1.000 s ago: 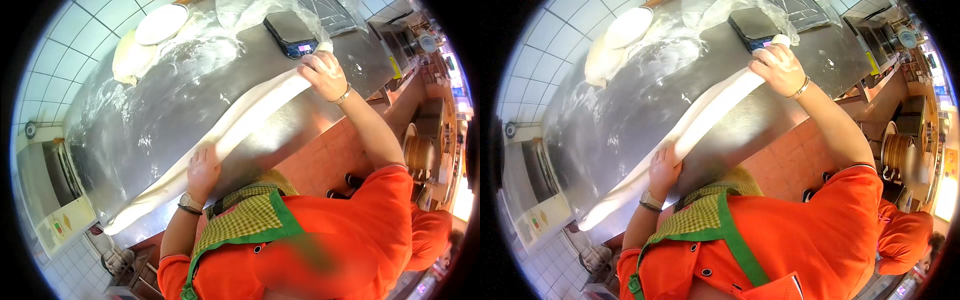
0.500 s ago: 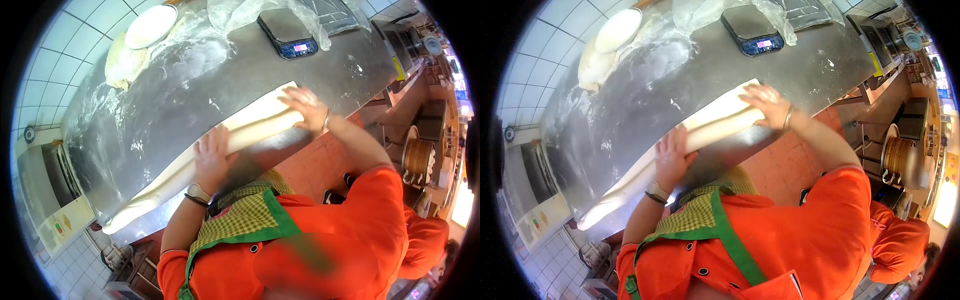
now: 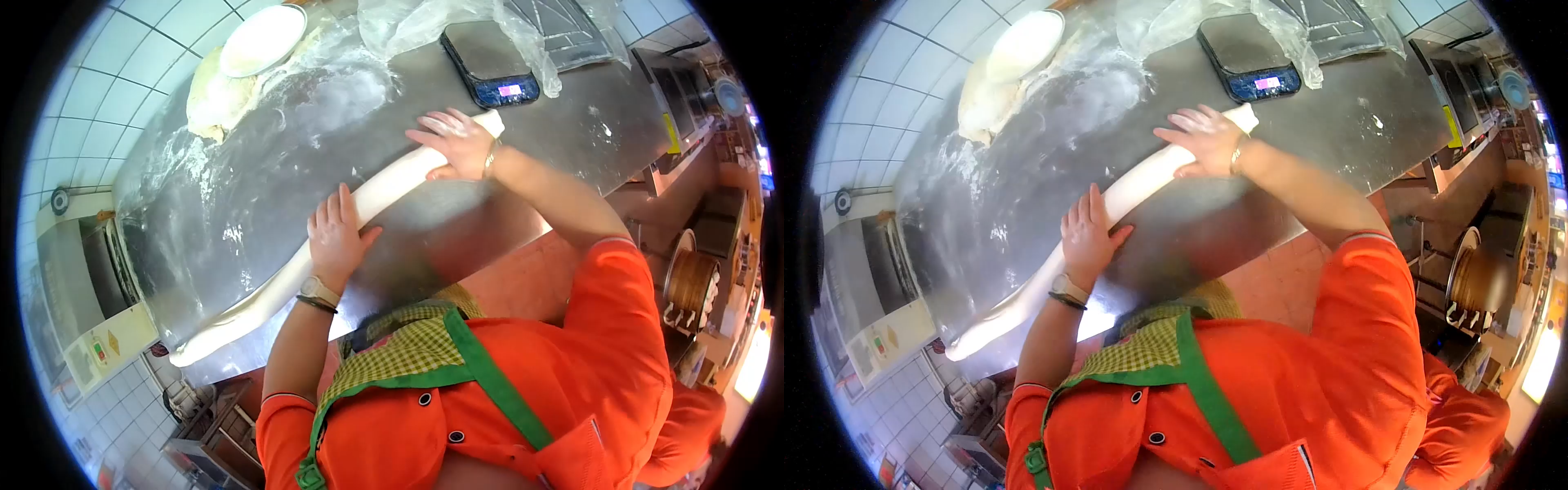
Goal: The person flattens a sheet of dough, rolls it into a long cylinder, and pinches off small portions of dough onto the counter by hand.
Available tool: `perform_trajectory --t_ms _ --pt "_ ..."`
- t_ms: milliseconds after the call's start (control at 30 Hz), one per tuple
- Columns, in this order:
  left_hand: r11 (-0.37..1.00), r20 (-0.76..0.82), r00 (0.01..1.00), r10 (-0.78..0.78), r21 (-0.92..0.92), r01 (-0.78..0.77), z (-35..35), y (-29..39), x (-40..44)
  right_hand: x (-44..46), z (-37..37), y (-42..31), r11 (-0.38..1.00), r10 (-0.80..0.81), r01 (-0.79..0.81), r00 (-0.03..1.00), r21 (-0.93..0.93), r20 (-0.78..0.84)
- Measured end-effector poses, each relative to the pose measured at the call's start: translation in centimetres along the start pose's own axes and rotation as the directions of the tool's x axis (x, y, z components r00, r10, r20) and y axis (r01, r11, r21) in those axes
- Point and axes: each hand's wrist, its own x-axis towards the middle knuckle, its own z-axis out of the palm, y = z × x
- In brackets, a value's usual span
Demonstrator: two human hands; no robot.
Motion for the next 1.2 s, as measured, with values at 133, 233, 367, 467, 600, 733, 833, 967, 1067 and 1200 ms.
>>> perform_trajectory --t_ms 133,233,367,467,600,733,833,967,1067,1200 --pt "0.999 0.035 0.999 0.024 -0.042 -0.022 1.4 -3.2 1.1 4.1 -1.4 1.3 0.985 0.100 -0.133 0.960 0.110 0.260" --pt "0.996 0.074 0.995 0.069 -0.053 -0.066 0.6 -3.4 1.3 -0.1 -0.1 0.7 0.989 -0.148 0.142 0.972 -0.042 -0.182" --pt "0.984 0.200 0.976 -0.080 -0.142 0.110 -0.3 -3.1 3.1 1.2 -1.7 2.6 0.991 0.132 -0.134 0.970 -0.003 0.206" --pt "0.972 0.077 0.997 -0.003 -0.235 0.021 -0.7 -2.2 2.5 -1.6 -4.3 3.2 0.987 0.163 -0.152 0.948 -0.058 0.274" --pt "0.907 -0.236 0.946 0.224 -0.304 -0.291 -2.0 4.7 2.4 -11.6 -9.0 7.3 0.951 0.206 -0.186 0.977 -0.246 0.059" --pt "0.899 -0.142 0.940 0.311 -0.277 -0.339 3.7 8.7 3.3 -17.4 -3.9 9.9 0.911 0.311 -0.225 0.924 -0.345 0.220" --pt "0.939 -0.082 0.960 0.268 -0.199 -0.279 2.0 5.9 1.7 -18.3 -1.7 10.4 0.863 0.502 -0.498 0.824 -0.088 0.264" --pt "0.981 0.019 0.991 0.129 -0.151 -0.125 0.1 -0.5 -4.1 -13.8 -2.9 4.0 0.902 0.429 -0.404 0.876 -0.150 0.219" --pt "0.994 0.065 0.998 0.019 -0.107 -0.012 -0.4 -7.3 -10.3 -5.6 -3.2 -6.4 0.984 0.047 -0.068 0.990 0.163 0.130" --pt "0.999 -0.041 0.999 -0.019 -0.026 0.018 -2.2 -15.5 -16.8 4.2 0.2 -22.2 0.925 -0.219 0.160 0.966 0.345 0.139"
